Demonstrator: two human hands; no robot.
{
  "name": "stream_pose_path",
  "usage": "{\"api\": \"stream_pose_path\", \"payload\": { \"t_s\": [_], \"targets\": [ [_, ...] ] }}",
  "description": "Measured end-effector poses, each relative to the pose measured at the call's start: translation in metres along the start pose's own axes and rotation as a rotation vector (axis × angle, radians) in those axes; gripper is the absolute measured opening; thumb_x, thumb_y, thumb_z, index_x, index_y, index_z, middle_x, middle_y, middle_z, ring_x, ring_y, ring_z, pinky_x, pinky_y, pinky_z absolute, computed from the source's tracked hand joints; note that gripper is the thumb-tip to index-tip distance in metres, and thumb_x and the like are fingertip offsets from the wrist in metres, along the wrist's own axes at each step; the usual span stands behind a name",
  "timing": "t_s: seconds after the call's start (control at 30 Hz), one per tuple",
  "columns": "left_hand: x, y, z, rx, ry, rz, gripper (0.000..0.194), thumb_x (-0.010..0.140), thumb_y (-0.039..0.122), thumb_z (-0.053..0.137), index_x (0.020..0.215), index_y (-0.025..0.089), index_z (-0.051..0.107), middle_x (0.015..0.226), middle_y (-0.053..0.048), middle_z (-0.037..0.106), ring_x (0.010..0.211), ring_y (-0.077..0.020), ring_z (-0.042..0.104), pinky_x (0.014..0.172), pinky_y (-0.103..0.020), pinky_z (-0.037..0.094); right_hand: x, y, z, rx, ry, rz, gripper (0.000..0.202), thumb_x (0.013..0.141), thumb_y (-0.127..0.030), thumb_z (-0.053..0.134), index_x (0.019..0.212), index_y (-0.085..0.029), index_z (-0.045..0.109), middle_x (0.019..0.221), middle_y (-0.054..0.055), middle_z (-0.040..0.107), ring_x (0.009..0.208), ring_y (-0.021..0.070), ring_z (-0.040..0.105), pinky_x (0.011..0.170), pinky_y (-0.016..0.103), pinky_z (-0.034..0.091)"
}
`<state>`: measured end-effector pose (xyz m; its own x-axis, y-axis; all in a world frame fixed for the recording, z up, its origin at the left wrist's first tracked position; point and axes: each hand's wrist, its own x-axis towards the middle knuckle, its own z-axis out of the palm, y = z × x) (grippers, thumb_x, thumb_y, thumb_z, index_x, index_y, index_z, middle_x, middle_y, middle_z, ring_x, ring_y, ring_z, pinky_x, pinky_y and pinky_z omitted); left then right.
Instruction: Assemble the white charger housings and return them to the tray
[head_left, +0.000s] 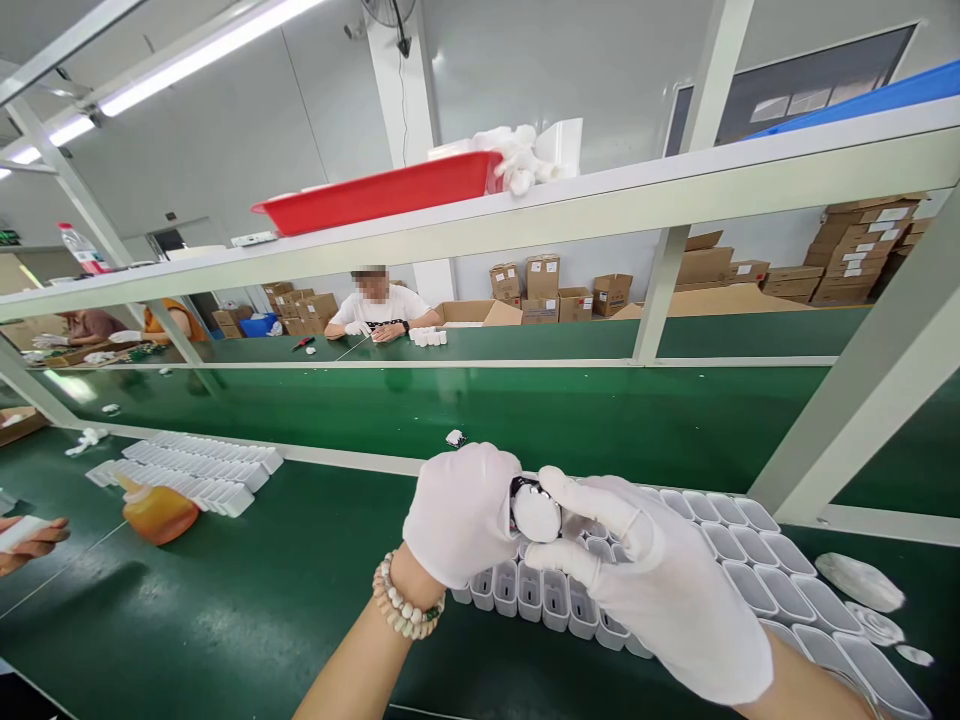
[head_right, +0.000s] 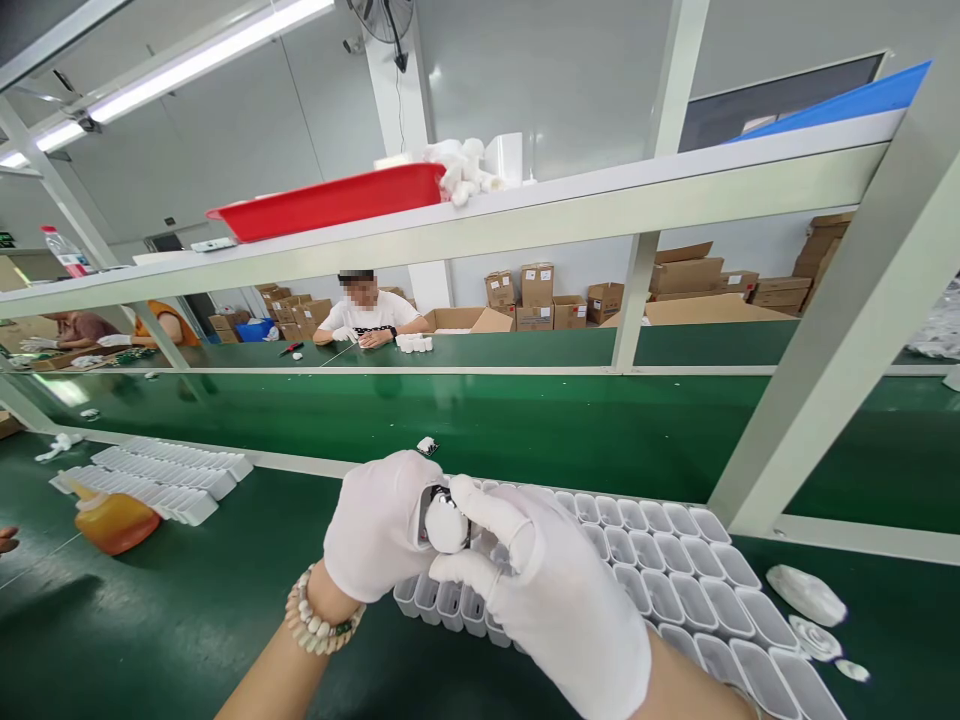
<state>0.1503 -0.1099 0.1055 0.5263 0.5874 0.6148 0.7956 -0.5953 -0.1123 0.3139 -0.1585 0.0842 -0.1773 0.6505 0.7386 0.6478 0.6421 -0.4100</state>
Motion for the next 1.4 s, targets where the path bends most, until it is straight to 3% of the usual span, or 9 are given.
{"api": "stream_pose_path", "payload": {
  "t_s": [0.2, 0.43, 0.53, 0.6, 0.67, 0.9, 1.1, 1.27, 1.4],
  "targets": [
    [-0.001, 0.0, -0.001, -0.008, -0.013, -0.024, 0.013, 0.068, 0.028, 0.068, 0.065, 0.019, 0.059, 0.059, -0.001, 0.06, 0.051, -0.0171, 0.057, 0.049, -0.027, 0.032, 0.004, 0.0, -0.002, -0.072, 0.04, -0.12, 0.013, 0.084, -0.018, 0.067, 0.095, -0.024, 0.065, 0.075, -0.001, 0.072, 0.065, 0.018, 0.067, 0.059, 0.031, 0.056],
    [0.001, 0.006, -0.004, -0.03, -0.15, 0.006, 0.023, 0.078, 0.038, 0.065, 0.068, 0.019, 0.057, 0.061, -0.002, 0.059, 0.052, -0.0172, 0.055, 0.048, -0.027, 0.027, 0.007, -0.001, 0.0, -0.099, -0.239, 0.023, 0.017, 0.079, -0.018, 0.075, 0.076, -0.027, 0.06, 0.072, -0.007, 0.067, 0.064, 0.0156, 0.061, 0.062, 0.03, 0.048],
    [0.0, 0.007, -0.004, -0.114, -0.136, -0.042, 0.026, 0.079, 0.041, 0.063, 0.068, 0.019, 0.055, 0.061, -0.001, 0.058, 0.054, -0.0166, 0.056, 0.05, -0.026, 0.032, 0.004, 0.0, 0.004, -0.113, -0.071, -0.065, 0.007, 0.089, -0.031, 0.068, 0.089, -0.026, 0.064, 0.072, -0.004, 0.069, 0.063, 0.0165, 0.059, 0.062, 0.031, 0.047],
    [-0.001, 0.008, -0.004, -0.178, -0.107, -0.084, 0.022, 0.079, 0.037, 0.061, 0.069, 0.019, 0.054, 0.062, -0.001, 0.058, 0.056, -0.0163, 0.057, 0.052, -0.026, 0.035, 0.001, -0.001, 0.006, -0.141, 0.088, -0.163, 0.026, 0.096, -0.043, 0.057, 0.11, -0.021, 0.062, 0.077, 0.002, 0.072, 0.065, 0.0191, 0.061, 0.065, 0.034, 0.048],
    [-0.003, 0.008, -0.004, -0.221, -0.067, -0.129, 0.018, 0.078, 0.034, 0.06, 0.07, 0.019, 0.054, 0.063, -0.001, 0.059, 0.057, -0.0154, 0.057, 0.053, -0.026, 0.037, -0.003, -0.003, 0.006, -0.176, 0.115, -0.188, 0.037, 0.099, -0.05, 0.048, 0.115, -0.019, 0.06, 0.077, 0.005, 0.072, 0.066, 0.0204, 0.062, 0.065, 0.035, 0.047],
    [-0.004, 0.012, -0.004, -0.26, -0.035, -0.176, 0.02, 0.076, 0.032, 0.058, 0.063, 0.019, 0.05, 0.06, 0.001, 0.057, 0.052, -0.0124, 0.05, 0.051, -0.024, 0.036, -0.005, -0.012, 0.005, -0.173, -0.122, -0.073, 0.032, 0.095, -0.054, 0.053, 0.088, -0.024, 0.061, 0.067, -0.001, 0.061, 0.058, 0.0176, 0.053, 0.056, 0.03, 0.041],
    [-0.006, 0.013, 0.001, -0.277, 0.026, -0.165, 0.016, 0.072, 0.031, 0.059, 0.064, 0.02, 0.049, 0.06, 0.001, 0.055, 0.051, -0.0131, 0.049, 0.05, -0.026, 0.034, 0.004, -0.013, 0.001, -0.153, -0.306, -0.028, 0.02, 0.09, -0.04, 0.062, 0.081, -0.024, 0.055, 0.06, -0.006, 0.053, 0.054, 0.0153, 0.049, 0.052, 0.027, 0.038],
    [-0.012, 0.01, 0.011, -0.658, 0.035, -0.191, 0.012, 0.07, 0.025, 0.056, 0.065, 0.02, 0.046, 0.061, 0.002, 0.055, 0.055, -0.0122, 0.05, 0.055, -0.025, 0.042, 0.005, -0.019, -0.007, -0.1, -0.373, -0.028, 0.014, 0.082, -0.033, 0.069, 0.09, -0.025, 0.061, 0.061, -0.006, 0.055, 0.054, 0.0155, 0.05, 0.05, 0.028, 0.04],
    [-0.012, 0.005, 0.018, -1.069, -0.101, -0.2, 0.021, 0.067, 0.025, 0.065, 0.084, 0.019, 0.054, 0.073, 0.001, 0.062, 0.066, -0.0138, 0.058, 0.066, -0.028, 0.051, 0.005, -0.021, -0.012, 0.092, -0.22, 0.175, 0.028, 0.081, -0.032, 0.069, 0.109, -0.032, 0.066, 0.074, -0.005, 0.066, 0.063, 0.016, 0.061, 0.057, 0.027, 0.049]
  ]
}}
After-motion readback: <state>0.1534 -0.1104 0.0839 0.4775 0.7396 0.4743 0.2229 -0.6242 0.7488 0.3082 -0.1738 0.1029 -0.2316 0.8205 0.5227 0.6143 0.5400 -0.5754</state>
